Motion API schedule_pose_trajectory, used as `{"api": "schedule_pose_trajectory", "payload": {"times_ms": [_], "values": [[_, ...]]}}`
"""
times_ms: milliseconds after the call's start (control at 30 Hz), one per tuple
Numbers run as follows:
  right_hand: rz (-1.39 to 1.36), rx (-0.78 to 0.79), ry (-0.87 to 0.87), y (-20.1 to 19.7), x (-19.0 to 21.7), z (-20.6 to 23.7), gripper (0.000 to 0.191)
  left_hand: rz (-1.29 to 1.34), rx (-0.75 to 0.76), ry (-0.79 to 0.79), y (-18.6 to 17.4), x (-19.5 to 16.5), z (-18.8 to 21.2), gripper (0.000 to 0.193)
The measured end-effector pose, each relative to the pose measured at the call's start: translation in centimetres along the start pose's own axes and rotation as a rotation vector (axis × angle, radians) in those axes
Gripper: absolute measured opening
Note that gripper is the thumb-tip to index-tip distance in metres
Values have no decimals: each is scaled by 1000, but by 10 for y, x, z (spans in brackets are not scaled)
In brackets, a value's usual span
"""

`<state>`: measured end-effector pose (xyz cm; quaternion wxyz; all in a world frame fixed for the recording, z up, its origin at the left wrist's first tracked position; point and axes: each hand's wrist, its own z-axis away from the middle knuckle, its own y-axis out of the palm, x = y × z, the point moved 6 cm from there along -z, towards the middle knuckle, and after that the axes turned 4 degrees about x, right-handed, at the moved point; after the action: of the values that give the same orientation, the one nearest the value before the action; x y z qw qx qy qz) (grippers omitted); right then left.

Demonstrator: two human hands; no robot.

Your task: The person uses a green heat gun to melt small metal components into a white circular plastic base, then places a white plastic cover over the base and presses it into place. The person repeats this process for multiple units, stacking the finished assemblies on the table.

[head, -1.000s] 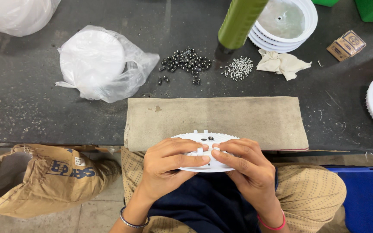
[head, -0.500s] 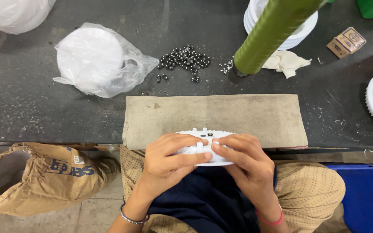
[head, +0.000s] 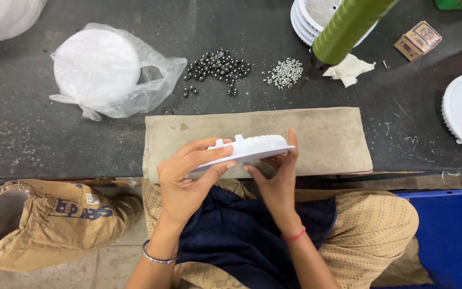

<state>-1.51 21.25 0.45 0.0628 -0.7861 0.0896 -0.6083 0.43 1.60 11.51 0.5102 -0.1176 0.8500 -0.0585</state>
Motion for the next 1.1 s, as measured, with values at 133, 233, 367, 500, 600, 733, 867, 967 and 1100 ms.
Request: {"api": "schedule_pose_trajectory", "payload": {"times_ms": [133, 233, 367, 500, 600, 733, 867, 967, 1100], "values": [[88, -74, 65, 0, -13, 0, 117, 2, -9, -7, 2, -2, -2, 30], [181, -101, -1, -1, -9, 1, 115, -6, 6, 1, 2, -5, -2, 30], [231, -64, -8, -10, -6, 1, 94, -30, 20, 14, 6, -11, -2, 31], [422, -54, -145, -58, 4, -18, 43, -95, 72, 83, 11, -20, -1, 31], [372, -138, -115, -92, -6, -58, 23, -183, 148, 212, 21, -31, 1, 36], [452, -58, -60, -101, -26, -134, 17, -241, 185, 300, 30, -41, 3, 45], [585, -24, 5, -91, -42, -179, 13, -225, 191, 312, 31, -48, 1, 47], [706, -14, 46, -83, -48, -195, 12, -217, 181, 307, 27, -48, -2, 48], [840, -8, 104, -78, -57, -205, 14, -218, 180, 283, 24, -43, -2, 47]]}}
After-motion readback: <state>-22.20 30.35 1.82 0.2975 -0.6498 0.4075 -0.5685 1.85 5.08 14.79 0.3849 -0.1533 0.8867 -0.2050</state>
